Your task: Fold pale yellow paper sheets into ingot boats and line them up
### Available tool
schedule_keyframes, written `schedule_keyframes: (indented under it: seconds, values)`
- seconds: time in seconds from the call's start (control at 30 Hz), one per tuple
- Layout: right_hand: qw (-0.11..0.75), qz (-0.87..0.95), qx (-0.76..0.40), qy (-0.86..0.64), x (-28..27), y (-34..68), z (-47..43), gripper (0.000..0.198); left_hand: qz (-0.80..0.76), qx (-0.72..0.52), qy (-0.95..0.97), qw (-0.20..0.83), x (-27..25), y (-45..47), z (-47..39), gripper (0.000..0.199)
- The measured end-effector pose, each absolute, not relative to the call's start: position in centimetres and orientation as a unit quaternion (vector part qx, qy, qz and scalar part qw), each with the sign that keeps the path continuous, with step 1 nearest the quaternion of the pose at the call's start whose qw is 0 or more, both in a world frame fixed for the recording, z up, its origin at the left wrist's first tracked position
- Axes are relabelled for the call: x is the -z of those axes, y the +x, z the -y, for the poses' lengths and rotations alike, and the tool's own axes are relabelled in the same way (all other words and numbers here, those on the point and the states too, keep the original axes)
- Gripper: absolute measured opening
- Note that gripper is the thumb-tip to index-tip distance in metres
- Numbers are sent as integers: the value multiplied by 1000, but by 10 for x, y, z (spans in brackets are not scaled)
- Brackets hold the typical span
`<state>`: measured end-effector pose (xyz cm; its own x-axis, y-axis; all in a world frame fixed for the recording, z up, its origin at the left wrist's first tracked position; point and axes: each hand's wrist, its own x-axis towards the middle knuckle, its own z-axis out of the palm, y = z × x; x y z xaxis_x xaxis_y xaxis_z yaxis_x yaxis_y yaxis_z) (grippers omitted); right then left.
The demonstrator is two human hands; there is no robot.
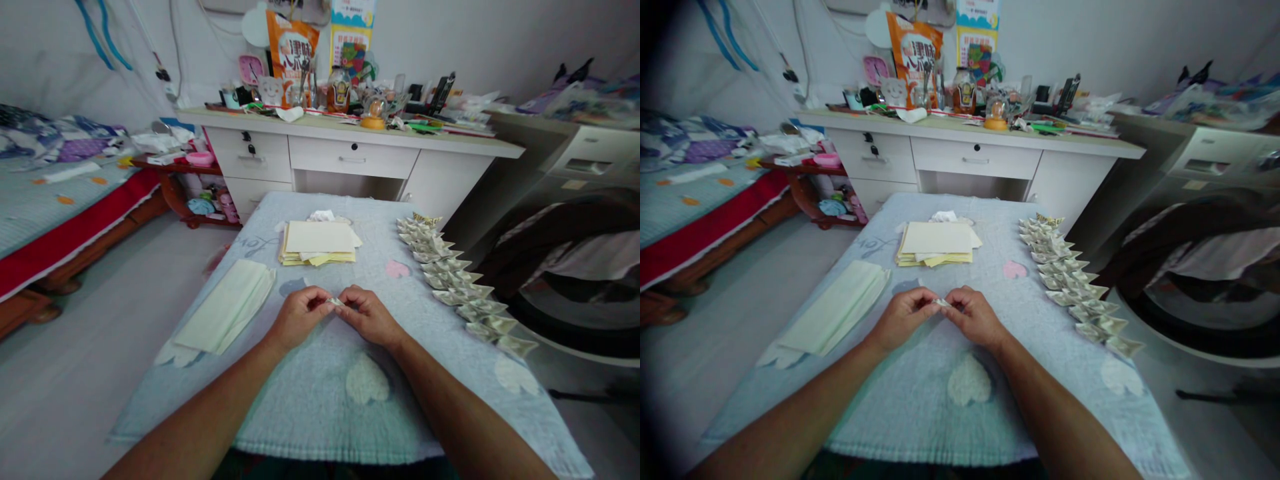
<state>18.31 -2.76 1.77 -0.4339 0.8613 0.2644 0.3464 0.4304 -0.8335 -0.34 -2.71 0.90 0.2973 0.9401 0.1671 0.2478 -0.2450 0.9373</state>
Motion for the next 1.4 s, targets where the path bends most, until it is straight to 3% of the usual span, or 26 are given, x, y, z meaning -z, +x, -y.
schedule_keyframes:
  seconds: [0.73, 1.07, 1.4]
  values:
    - [344, 758, -373, -410, -17, 183, 28, 37, -433, -408, 667, 449, -6, 0, 25, 23]
    - [322, 781, -339, -415, -18, 182, 29, 24, -439, -417, 668, 432, -5, 0, 25, 18]
    - [320, 792, -346, -389, -16, 182, 28, 35, -433, -412, 662, 453, -4, -1, 23, 17]
